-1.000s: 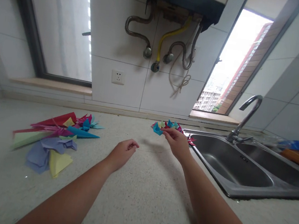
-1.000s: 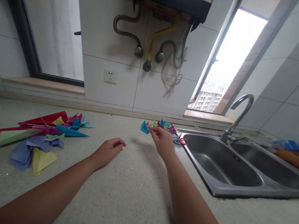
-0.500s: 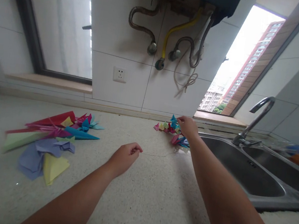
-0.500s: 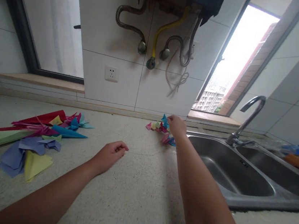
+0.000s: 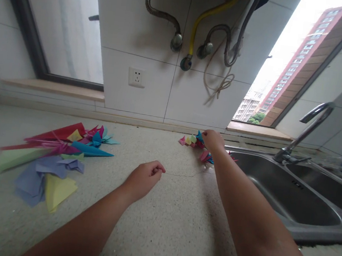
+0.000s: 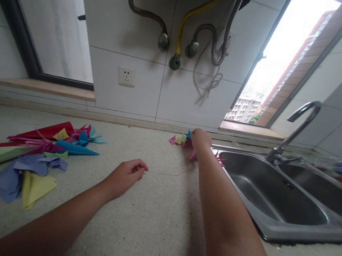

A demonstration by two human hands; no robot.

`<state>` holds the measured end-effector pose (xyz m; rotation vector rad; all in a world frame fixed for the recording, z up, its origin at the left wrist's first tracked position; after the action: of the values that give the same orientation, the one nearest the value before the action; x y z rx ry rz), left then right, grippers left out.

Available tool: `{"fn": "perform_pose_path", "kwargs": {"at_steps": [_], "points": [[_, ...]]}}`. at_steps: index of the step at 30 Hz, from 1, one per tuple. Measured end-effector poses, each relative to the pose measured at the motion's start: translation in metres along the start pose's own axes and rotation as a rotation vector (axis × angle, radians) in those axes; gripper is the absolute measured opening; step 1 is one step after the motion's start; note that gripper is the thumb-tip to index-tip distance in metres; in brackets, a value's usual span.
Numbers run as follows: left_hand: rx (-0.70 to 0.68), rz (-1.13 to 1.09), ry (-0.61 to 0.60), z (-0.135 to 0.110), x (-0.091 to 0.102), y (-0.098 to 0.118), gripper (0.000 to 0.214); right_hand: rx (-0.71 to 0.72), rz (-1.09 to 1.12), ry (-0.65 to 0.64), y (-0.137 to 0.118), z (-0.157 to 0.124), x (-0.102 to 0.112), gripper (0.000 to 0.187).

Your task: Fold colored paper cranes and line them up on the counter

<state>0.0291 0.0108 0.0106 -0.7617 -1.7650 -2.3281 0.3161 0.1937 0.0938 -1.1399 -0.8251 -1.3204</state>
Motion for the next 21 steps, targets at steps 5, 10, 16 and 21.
{"fn": "perform_pose_path", "kwargs": {"at_steps": [5, 10, 16, 21], "points": [[0.007, 0.009, -0.01, 0.0, 0.0, 0.001, 0.02, 0.021, -0.025, -0.024, -0.002, -0.001, -0.003, 0.028], [0.004, 0.002, -0.005, 0.0, 0.0, -0.001, 0.02, 0.046, -0.062, -0.038, -0.003, -0.001, -0.004, 0.029], [0.006, 0.004, -0.005, 0.0, 0.0, -0.002, 0.02, 0.063, -0.082, -0.083, -0.008, -0.003, -0.003, 0.028], [0.006, 0.003, 0.002, 0.0, 0.0, -0.001, 0.02, 0.015, -0.06, -0.054, -0.004, -0.009, 0.007, 0.034]]}}
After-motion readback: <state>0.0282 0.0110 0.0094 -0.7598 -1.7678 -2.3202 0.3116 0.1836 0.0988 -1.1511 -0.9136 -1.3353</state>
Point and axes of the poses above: each hand's wrist, its own z-axis towards the middle knuckle, its own x-axis out of the back of the hand, y = z × x, the point moved 2 cm from there along z, towards the middle knuckle, and after that the axes turned 7 degrees about -y, right-handed, at the moved point
